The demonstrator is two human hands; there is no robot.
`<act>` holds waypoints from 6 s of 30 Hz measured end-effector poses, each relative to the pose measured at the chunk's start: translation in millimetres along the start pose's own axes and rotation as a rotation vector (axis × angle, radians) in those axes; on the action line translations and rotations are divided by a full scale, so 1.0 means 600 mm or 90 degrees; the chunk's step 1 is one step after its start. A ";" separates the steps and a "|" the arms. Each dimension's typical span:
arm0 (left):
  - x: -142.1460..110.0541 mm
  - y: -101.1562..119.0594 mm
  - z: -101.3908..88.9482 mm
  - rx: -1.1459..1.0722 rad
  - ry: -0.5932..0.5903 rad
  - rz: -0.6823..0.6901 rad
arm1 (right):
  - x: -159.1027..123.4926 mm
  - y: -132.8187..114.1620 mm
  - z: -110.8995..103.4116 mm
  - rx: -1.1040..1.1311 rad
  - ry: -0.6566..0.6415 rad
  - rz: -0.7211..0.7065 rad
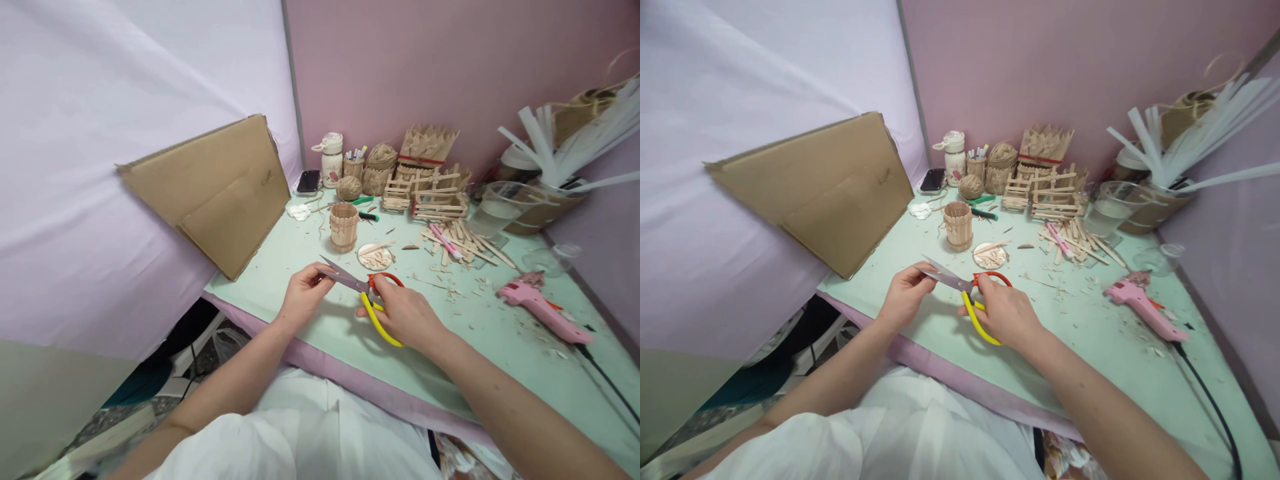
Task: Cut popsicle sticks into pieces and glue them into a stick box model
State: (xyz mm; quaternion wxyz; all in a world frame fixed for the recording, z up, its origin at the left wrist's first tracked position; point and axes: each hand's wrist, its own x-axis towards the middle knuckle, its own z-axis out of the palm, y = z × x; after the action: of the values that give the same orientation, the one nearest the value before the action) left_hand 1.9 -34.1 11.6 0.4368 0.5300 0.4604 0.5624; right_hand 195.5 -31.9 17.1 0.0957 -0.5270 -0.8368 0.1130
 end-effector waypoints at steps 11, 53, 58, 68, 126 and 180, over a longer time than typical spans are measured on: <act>0.000 0.009 0.008 -0.129 0.000 -0.179 | 0.004 0.014 0.010 0.165 0.025 0.047; -0.012 0.006 0.038 -0.119 0.013 -0.179 | -0.003 0.003 0.002 0.250 0.119 0.027; -0.008 0.003 0.025 -0.125 0.054 -0.075 | -0.005 -0.005 -0.001 0.111 0.081 0.025; -0.009 -0.002 0.023 -0.121 0.059 -0.060 | -0.001 -0.006 0.006 0.060 0.072 0.038; -0.023 -0.008 0.044 -0.240 -0.129 -0.401 | 0.005 0.004 0.012 0.641 0.106 -0.011; -0.004 0.016 0.018 -0.171 0.031 -0.183 | 0.009 0.021 0.019 0.336 0.044 0.057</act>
State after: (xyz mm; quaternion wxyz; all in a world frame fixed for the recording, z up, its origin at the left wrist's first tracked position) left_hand 12.5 -37.8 20.6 0.5681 0.3823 0.4622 0.5634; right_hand 200.7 -22.8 3.1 0.2533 -0.5242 -0.7504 0.3130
